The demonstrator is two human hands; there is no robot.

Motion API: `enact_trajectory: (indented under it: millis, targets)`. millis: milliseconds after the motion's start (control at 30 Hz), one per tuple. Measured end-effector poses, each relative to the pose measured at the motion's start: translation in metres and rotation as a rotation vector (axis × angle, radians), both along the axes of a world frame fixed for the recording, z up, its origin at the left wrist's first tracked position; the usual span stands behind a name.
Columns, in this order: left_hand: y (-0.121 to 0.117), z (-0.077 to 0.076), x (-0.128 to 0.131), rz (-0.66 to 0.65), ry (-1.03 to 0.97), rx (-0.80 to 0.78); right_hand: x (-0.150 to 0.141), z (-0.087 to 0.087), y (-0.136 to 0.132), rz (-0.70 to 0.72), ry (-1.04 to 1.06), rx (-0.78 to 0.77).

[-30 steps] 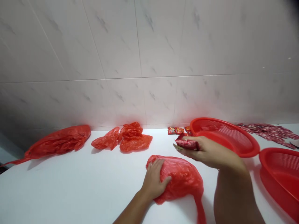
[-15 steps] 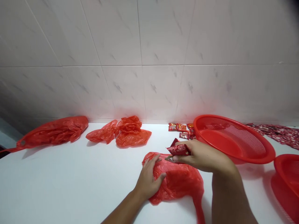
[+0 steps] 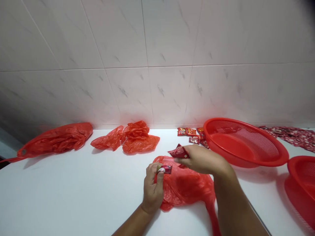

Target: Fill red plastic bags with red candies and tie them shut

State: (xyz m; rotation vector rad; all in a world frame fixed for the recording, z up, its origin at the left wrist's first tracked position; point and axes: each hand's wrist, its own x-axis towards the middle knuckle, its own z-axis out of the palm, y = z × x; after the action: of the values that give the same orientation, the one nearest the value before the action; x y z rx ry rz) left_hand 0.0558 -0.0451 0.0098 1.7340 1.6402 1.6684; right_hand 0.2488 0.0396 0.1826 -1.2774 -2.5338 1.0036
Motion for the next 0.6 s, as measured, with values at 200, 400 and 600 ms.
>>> enact_trajectory:
  millis: [200, 400, 600]
  targets:
    - [0.008, 0.002, 0.009, 0.058, 0.439, -0.122, 0.016, 0.002, 0.006, -0.147, -0.076, 0.047]
    - [0.000, 0.007, 0.012, 0.105, 0.318, 0.227, -0.034, -0.014, -0.010, 0.059, -0.004, 0.023]
    - [0.003, 0.004, 0.008, 0.078, 0.284, 0.223, -0.028, -0.013, -0.003, -0.003, 0.074, 0.013]
